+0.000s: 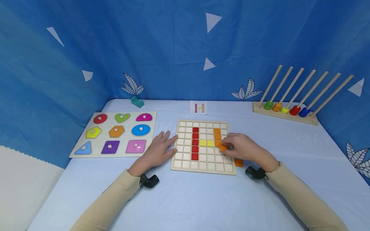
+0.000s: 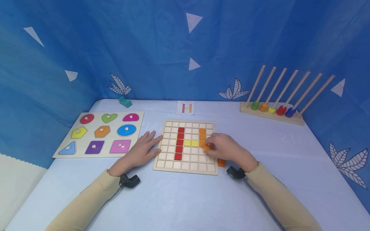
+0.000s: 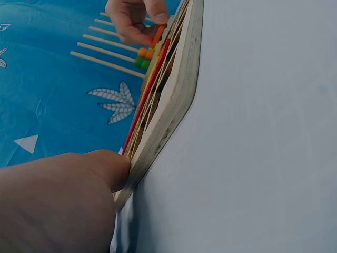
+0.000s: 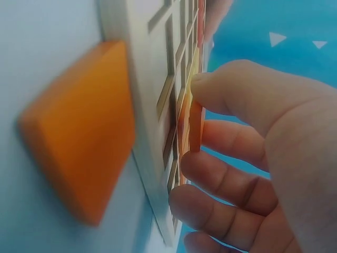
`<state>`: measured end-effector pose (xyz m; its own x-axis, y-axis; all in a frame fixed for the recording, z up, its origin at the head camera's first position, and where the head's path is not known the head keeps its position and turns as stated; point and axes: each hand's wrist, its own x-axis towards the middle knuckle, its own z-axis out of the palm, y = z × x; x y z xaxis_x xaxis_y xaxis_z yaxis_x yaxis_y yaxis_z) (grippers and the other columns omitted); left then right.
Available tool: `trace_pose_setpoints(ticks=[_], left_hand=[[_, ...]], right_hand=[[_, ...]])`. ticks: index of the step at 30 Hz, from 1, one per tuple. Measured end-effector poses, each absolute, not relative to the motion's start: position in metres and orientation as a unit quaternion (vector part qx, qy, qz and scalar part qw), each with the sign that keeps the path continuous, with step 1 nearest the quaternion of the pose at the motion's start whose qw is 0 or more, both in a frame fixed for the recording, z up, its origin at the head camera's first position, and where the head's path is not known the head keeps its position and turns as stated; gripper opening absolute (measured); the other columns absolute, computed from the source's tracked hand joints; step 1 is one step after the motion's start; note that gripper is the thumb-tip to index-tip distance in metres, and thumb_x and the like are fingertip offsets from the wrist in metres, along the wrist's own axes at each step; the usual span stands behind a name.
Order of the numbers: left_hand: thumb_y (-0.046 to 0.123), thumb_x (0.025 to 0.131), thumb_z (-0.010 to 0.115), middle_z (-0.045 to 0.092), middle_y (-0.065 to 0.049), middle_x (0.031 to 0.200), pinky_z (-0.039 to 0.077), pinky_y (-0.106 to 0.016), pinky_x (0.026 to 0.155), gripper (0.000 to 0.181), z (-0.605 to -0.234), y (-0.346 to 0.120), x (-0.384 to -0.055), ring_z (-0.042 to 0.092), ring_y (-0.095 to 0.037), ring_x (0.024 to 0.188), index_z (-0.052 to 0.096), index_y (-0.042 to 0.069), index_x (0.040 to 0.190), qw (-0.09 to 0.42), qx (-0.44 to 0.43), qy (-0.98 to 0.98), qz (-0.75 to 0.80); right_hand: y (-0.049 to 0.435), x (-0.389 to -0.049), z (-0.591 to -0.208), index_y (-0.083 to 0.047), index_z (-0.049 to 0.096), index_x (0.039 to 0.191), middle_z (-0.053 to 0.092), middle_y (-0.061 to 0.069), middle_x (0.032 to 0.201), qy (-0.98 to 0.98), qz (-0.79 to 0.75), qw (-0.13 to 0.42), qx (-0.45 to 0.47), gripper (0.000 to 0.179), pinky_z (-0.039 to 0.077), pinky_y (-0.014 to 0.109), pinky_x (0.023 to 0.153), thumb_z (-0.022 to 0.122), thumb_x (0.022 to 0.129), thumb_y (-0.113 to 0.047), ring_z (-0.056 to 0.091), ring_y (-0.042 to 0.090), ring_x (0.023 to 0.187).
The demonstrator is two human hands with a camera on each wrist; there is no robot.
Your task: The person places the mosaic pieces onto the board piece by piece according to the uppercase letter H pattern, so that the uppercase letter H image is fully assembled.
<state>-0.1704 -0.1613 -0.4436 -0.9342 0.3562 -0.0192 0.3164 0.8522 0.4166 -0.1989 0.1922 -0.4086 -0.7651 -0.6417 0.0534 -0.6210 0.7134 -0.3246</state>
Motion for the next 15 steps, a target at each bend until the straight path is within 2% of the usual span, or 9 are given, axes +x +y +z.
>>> trace_pose_setpoints(ticks=[15], left_hand=[[0.039, 0.1, 0.057, 0.029, -0.022, 0.167, 0.019, -0.064, 0.125, 0.063, -0.444, -0.162, -0.171, 0.019, -0.048, 0.156, 0.042, 0.016, 0.157, 0.047, 0.177, 0.961, 0.206]], right_hand=[[0.18, -0.198, -0.409, -0.01, 0.079, 0.104, 0.061, -0.006, 0.081, 0.922, -0.164, 0.035, -0.35, 0.026, 0.041, 0.021, 0.062, 0.084, 0.084, -0.026, 0.047, 0.007, 0.072]])
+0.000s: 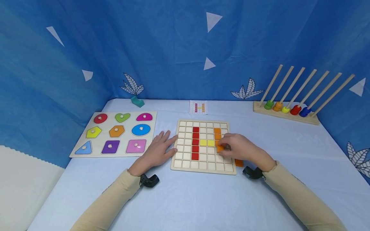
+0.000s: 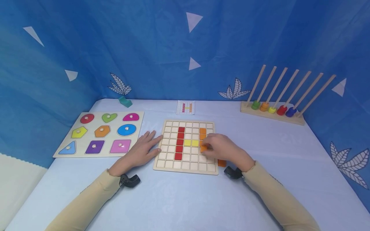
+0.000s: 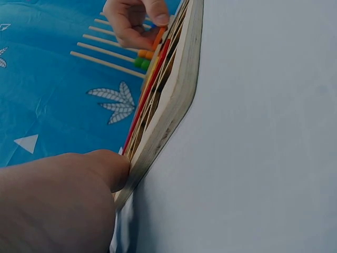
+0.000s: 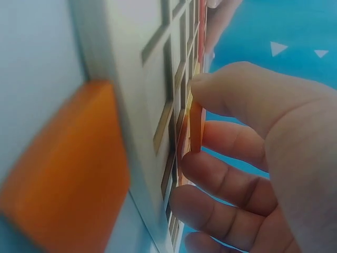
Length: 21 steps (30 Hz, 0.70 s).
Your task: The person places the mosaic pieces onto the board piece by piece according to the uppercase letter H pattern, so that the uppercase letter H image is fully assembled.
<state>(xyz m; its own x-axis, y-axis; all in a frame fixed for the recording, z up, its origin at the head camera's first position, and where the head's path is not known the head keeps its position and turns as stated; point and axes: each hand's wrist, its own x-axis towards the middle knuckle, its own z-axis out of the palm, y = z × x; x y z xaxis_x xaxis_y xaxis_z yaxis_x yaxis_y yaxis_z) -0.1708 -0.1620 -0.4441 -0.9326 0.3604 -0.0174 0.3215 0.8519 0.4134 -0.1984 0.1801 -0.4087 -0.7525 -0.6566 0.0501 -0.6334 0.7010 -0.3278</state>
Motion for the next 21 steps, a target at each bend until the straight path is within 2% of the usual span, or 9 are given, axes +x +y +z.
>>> trace_pose_setpoints(ticks=[7, 21], left_hand=[[0.039, 0.1, 0.057, 0.029, -0.023, 0.166, 0.02, -0.064, 0.125, 0.063, -0.4441, -0.1619, -0.1712, 0.02, -0.049, 0.156, 0.043, 0.015, 0.157, 0.045, 0.18, 0.961, 0.207], [0.039, 0.1, 0.058, 0.029, -0.023, 0.166, 0.019, -0.064, 0.125, 0.063, -0.4433, -0.162, -0.1711, 0.019, -0.049, 0.156, 0.043, 0.016, 0.157, 0.045, 0.18, 0.96, 0.207]], right_hand=[[0.1785, -0.1984, -0.4097, -0.009, 0.078, 0.101, 0.058, -0.004, 0.078, 0.918, -0.167, 0.039, -0.359, 0.022, 0.039, 0.02, 0.061, 0.081, 0.084, -0.021, 0.045, 0.007, 0.068], [0.1796, -0.1999, -0.4136, -0.01, 0.078, 0.102, 0.058, -0.004, 0.078, 0.915, -0.172, 0.035, -0.363, 0.022, 0.039, 0.02, 0.06, 0.082, 0.084, -0.021, 0.045, 0.006, 0.068]])
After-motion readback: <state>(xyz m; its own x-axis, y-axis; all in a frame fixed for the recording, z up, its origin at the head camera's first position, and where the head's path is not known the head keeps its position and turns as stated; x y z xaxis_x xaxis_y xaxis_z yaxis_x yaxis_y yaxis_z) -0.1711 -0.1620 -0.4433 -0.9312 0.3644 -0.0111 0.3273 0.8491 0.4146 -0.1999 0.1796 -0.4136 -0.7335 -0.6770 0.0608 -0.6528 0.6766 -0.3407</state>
